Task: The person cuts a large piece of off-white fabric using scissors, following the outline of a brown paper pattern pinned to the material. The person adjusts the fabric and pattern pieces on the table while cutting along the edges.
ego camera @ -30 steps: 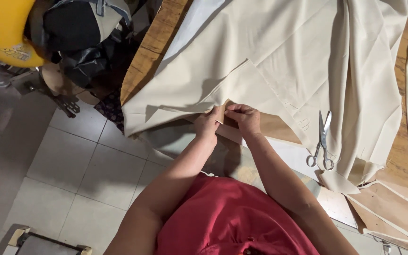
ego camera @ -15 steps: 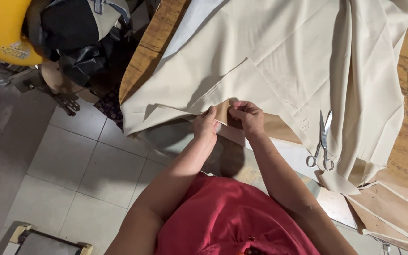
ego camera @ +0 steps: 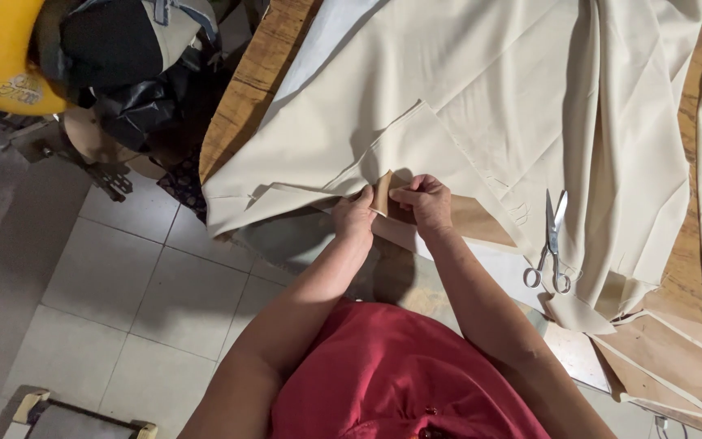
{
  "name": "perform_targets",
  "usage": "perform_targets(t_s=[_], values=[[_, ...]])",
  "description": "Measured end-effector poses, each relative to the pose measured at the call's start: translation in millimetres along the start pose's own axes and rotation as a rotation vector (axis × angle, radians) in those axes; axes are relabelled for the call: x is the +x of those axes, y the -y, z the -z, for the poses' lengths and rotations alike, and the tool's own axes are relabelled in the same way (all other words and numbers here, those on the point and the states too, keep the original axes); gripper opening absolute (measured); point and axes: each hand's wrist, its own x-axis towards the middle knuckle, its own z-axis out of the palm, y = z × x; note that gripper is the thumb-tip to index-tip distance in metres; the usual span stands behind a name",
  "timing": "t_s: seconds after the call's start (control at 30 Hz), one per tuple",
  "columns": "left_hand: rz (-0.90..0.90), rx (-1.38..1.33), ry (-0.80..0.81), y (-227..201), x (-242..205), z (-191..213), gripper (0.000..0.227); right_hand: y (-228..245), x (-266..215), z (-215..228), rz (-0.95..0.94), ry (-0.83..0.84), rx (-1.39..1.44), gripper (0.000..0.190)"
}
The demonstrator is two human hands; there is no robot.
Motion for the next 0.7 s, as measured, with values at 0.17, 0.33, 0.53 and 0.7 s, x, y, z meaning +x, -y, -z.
perform_targets(t_s=[0.17,0.33,0.53,0.7], values=[[-0.067,0.1,-0.032,42.6,47.8,28.0,0.037,-1.6,0.6,0.4,-0.005,-0.006,-0.008,0.037],[-0.146,0.213,-0.026,45.9,49.7,27.4,0.029,1.0,-1.6,-2.0,-0.025,-0.003,-0.009,0.038],[-0.227,0.374,-0.084,50.3,51.8,25.8,0.032,-6.3,2.9,-0.8,-0.027,0.001,-0.046,0.04],[-0.161,-0.016,-0.084,-1.4,-3.7,13.1,0.043,0.9,-1.9,-6.0,-0.06,0.031,-0.086,0.029]])
